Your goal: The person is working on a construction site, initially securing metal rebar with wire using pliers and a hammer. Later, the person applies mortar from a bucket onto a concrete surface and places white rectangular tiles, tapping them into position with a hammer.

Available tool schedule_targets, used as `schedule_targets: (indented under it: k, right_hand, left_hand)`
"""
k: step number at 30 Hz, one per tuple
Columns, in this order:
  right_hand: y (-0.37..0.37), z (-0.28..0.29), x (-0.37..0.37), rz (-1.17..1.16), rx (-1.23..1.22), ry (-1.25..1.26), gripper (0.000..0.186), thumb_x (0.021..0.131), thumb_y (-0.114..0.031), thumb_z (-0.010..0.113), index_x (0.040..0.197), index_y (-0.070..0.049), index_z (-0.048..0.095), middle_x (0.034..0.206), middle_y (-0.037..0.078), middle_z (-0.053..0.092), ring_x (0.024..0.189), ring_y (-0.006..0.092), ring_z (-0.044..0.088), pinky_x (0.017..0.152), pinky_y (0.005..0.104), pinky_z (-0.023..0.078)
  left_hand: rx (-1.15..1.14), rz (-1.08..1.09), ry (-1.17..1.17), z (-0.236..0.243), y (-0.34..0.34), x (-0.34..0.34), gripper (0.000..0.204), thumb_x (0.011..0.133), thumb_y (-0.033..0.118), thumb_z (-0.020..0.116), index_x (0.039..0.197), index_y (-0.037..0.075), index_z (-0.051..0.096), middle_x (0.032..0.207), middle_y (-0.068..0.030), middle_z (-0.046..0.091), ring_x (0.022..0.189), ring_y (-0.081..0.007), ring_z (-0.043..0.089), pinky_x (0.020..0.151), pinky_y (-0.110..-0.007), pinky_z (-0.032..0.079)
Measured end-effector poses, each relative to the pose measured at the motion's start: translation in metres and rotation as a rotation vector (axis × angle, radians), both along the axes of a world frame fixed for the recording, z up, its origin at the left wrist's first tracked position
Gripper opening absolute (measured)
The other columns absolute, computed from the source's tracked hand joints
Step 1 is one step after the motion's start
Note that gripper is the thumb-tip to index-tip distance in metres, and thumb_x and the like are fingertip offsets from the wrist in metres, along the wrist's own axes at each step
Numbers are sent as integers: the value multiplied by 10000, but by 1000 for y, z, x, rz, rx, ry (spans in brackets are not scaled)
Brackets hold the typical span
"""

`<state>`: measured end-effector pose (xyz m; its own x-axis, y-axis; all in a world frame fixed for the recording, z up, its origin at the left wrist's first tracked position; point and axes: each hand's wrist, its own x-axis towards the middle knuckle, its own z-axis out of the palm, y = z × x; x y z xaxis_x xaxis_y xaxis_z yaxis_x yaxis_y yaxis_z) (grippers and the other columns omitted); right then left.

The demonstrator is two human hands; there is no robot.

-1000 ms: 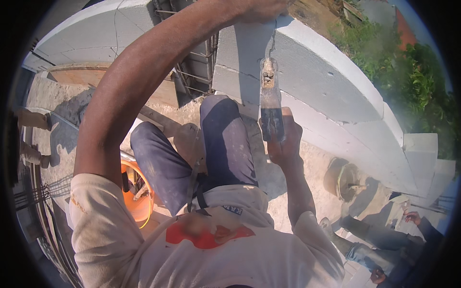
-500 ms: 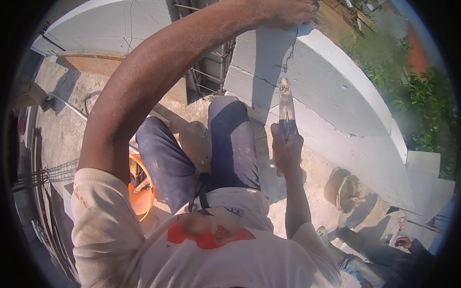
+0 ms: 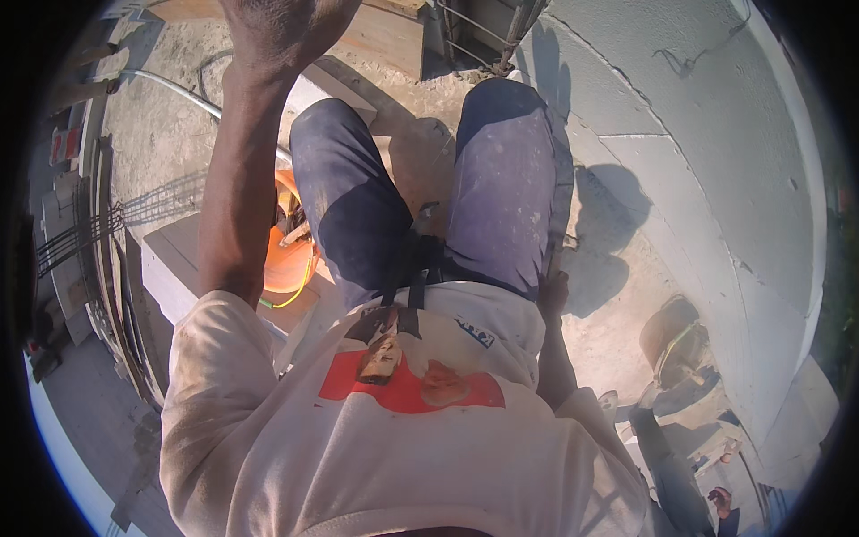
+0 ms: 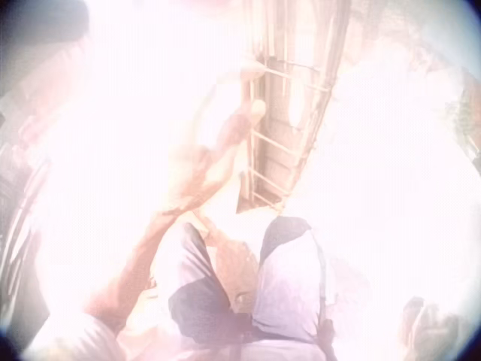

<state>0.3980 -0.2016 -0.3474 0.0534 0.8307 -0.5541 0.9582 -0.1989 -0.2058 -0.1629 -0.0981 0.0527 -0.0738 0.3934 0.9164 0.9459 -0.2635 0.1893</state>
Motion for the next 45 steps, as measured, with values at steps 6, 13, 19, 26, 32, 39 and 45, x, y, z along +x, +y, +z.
schedule_targets:
  k: [6, 13, 19, 26, 32, 39, 45]
  right_hand:
    - [44, -3, -39, 122, 280, 140, 464, 916, -220, 702, 1329, -53, 571, 1240, 223, 623, 1170, 435, 604, 938, 532, 524]
    - [161, -35, -99, 133, 363, 258, 318, 953, -70, 603, 1258, -101, 684, 1257, 183, 643, 1161, 420, 633, 949, 491, 532]
    - [187, -43, -93, 629, 532, 114, 132, 933, -53, 576, 1027, -18, 661, 1028, 177, 627, 1030, 380, 621, 903, 457, 519]
    - [183, -61, -71, 502, 428, 239, 174, 900, -108, 555, 1021, 14, 582, 927, 263, 644, 904, 521, 612, 799, 567, 499]
    - [160, 159, -151, 166, -7, 710, 158, 912, -85, 644, 1049, -6, 651, 816, 120, 671, 660, 190, 661, 617, 335, 516]
    - [182, 458, -171, 528, 514, 788, 253, 916, 45, 605, 1099, -45, 753, 973, 114, 686, 818, 202, 667, 750, 318, 528]
    - [298, 548, -223, 501, 791, 607, 253, 1026, -195, 612, 1075, 11, 750, 1011, 85, 691, 868, 149, 629, 767, 339, 506]
  left_hand:
    - [-481, 325, -249, -122, -131, -18, 309, 926, -21, 720, 1226, 51, 704, 1245, -106, 706, 1212, -259, 640, 1059, -395, 496]
    - [-813, 475, -519, -146, -207, 15, 277, 934, 6, 693, 1209, 40, 692, 1269, -127, 682, 1219, -273, 630, 1060, -405, 486]
    - [-691, 467, -853, -146, -229, 17, 262, 961, -43, 652, 1218, 3, 670, 1277, -126, 660, 1180, -214, 640, 999, -345, 525]
    - [-618, 361, -811, -148, -194, 22, 235, 930, -33, 685, 1160, 21, 681, 1252, -146, 656, 1187, -264, 632, 1020, -382, 514]
    - [-423, 121, -1034, -125, -154, 36, 270, 981, -17, 641, 1251, -8, 633, 1268, -131, 610, 1115, -247, 689, 977, -363, 553]
    - [-35, -64, -502, 18, -38, -30, 249, 995, -20, 625, 1243, -3, 643, 1222, -164, 641, 1084, -220, 689, 930, -324, 571]
    - [-783, 111, -344, 156, 7, -79, 354, 999, 345, 698, 989, -8, 725, 856, -110, 738, 763, -172, 705, 707, -310, 551]
